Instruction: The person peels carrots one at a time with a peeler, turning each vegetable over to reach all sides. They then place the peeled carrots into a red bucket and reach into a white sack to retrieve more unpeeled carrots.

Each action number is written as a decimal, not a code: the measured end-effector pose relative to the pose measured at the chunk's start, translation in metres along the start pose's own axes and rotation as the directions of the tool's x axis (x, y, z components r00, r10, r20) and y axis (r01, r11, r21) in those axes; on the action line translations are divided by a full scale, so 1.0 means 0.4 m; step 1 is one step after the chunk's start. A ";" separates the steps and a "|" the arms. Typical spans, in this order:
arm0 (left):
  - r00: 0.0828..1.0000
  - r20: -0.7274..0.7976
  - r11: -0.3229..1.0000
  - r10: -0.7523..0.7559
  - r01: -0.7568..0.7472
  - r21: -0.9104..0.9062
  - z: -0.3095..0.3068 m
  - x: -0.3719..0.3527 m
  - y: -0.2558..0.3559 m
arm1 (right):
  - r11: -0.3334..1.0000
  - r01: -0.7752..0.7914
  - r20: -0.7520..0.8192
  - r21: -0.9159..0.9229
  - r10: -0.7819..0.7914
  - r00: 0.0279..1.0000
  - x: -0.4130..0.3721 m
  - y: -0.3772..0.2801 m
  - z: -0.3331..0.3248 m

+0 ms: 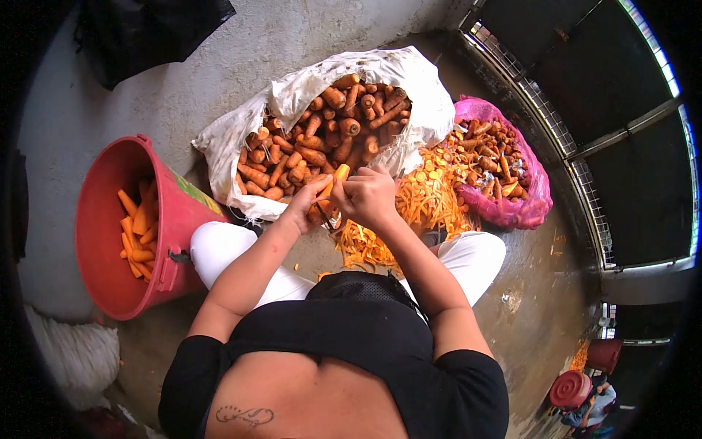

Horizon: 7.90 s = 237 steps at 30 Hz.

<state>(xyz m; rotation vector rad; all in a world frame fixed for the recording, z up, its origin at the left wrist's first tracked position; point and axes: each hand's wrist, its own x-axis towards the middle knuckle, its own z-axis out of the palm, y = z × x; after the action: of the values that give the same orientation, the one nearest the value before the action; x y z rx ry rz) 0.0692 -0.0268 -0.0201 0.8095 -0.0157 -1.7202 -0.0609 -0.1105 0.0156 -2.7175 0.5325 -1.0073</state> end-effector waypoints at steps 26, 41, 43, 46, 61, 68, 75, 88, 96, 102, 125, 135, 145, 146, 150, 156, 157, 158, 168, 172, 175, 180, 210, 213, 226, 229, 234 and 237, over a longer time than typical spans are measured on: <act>0.999 0.024 0.999 0.037 -0.037 0.021 -0.076 0.069 -0.025 | 0.986 -0.165 0.008 -0.019 0.165 0.986 -0.017 0.059 0.001; 0.995 -0.001 0.966 0.098 -0.095 0.242 -0.038 -0.002 -0.025 | 0.984 -0.033 0.068 -0.176 0.045 0.997 0.027 0.097 0.023; 0.994 0.062 0.957 0.088 -0.102 0.273 -0.037 -0.004 -0.030 | 0.911 -0.079 0.005 -0.405 0.088 0.996 0.035 0.207 0.019; 0.987 0.146 0.958 0.059 -0.098 0.270 -0.037 -0.008 -0.029 | 0.702 -0.232 0.020 -0.673 0.331 0.943 0.014 0.339 -0.004; 0.992 0.113 0.996 -0.060 0.066 -0.053 -0.062 0.056 -0.030 | 1.000 0.030 0.013 0.003 -0.030 0.999 -0.006 0.000 -0.009; 0.999 0.041 0.999 0.034 -0.032 -0.040 -0.057 0.041 -0.041 | 0.998 0.042 0.047 0.044 -0.044 0.998 0.003 0.016 0.010; 0.989 0.134 0.998 0.060 -0.063 0.019 -0.067 0.047 -0.023 | 0.988 -0.005 0.080 0.155 -0.008 0.997 0.010 0.059 0.050; 0.985 0.174 0.986 -0.018 -0.011 0.164 -0.027 0.001 -0.010 | 0.708 -0.622 -0.133 -0.333 0.618 0.775 -0.074 0.376 -0.066; 1.000 -0.001 0.997 -0.018 0.018 0.076 -0.021 0.032 -0.010 | 0.980 -0.190 0.031 0.053 0.188 0.982 -0.017 0.038 -0.031; 0.998 0.067 0.999 0.013 -0.014 0.028 -0.031 0.033 -0.016 | 1.000 -0.014 0.030 0.015 0.013 0.999 0.009 -0.004 -0.005; 0.989 0.140 0.990 0.050 -0.068 0.126 -0.043 0.043 -0.016 | 0.802 -0.597 0.050 -0.023 0.597 0.801 -0.041 0.148 -0.047; 0.993 0.114 0.994 0.031 -0.042 0.097 -0.053 0.036 -0.017 | 1.000 0.027 0.013 -0.010 -0.027 1.000 0.026 -0.001 -0.021; 0.971 0.237 0.983 0.024 -0.066 0.172 -0.047 -0.002 -0.016 | 0.825 -0.196 0.059 -0.531 0.266 0.962 0.019 0.207 -0.013; 0.970 0.243 0.986 -0.005 -0.035 0.163 -0.048 -0.007 -0.015 | 0.735 -0.139 0.027 -0.663 0.210 0.977 -0.014 0.305 -0.001; 0.982 0.181 0.989 0.046 -0.070 0.133 -0.033 -0.007 -0.008 | 0.627 -0.266 -0.243 -0.733 0.124 0.962 -0.042 0.348 -0.064; 0.997 0.081 0.999 0.018 -0.015 -0.030 -0.064 0.055 -0.026 | 0.904 -0.381 0.054 -0.194 0.398 0.916 -0.016 0.131 -0.038; 1.000 0.002 0.999 0.026 -0.026 -0.043 -0.047 0.052 -0.030 | 0.958 -0.269 0.012 -0.098 0.272 0.962 -0.001 0.077 -0.041; 0.996 -0.077 0.998 0.035 -0.039 -0.055 -0.037 0.051 -0.032 | 0.959 -0.268 0.106 -0.087 0.277 0.955 0.006 0.041 -0.041; 0.997 0.020 0.997 0.070 -0.070 -0.017 -0.035 0.012 -0.029 | 0.999 -0.040 0.078 0.007 0.040 0.996 0.023 0.012 0.008; 0.992 0.085 0.978 0.098 -0.112 0.174 -0.040 0.010 -0.031 | 0.960 -0.196 0.035 -0.199 0.207 0.978 0.029 0.103 0.024; 0.982 0.180 0.983 0.059 -0.088 0.158 -0.054 0.002 -0.024 | 0.700 -0.137 0.020 -0.701 0.211 0.977 0.016 0.286 -0.033; 0.995 0.094 0.988 0.018 -0.032 0.154 -0.033 0.000 -0.014 | 0.735 -0.312 -0.192 -0.602 0.247 0.950 -0.023 0.319 -0.105; 0.985 0.167 0.997 0.044 -0.054 0.055 -0.031 0.022 -0.029 | 0.998 -0.049 -0.030 -0.043 0.048 0.998 0.021 0.091 0.000; 0.974 0.226 0.979 0.009 -0.054 0.195 -0.002 -0.021 -0.027 | 0.887 -0.228 -0.011 -0.402 0.244 0.970 0.015 0.245 -0.046; 0.983 0.179 0.994 -0.025 0.006 0.106 -0.076 0.069 -0.042 | 0.957 -0.291 0.021 -0.015 0.291 0.956 -0.028 0.110 -0.039; 0.998 0.041 0.997 -0.054 0.052 0.047 -0.070 0.076 -0.038 | 0.991 -0.123 0.008 0.048 0.123 0.992 -0.012 0.038 -0.022; 0.998 -0.038 0.998 0.042 -0.041 0.041 -0.006 0.011 -0.027 | 0.996 -0.083 0.070 0.041 0.080 0.994 -0.005 0.030 -0.001; 0.998 -0.004 0.997 0.057 -0.057 0.055 -0.013 0.014 -0.032 | 0.995 -0.100 0.087 0.019 0.098 0.991 -0.003 0.043 -0.004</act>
<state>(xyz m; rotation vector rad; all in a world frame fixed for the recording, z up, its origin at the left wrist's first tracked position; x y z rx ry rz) 0.0606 -0.0255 -0.0323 0.8465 -0.0819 -1.6698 -0.0673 -0.1260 0.0108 -2.6704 0.6292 -0.8619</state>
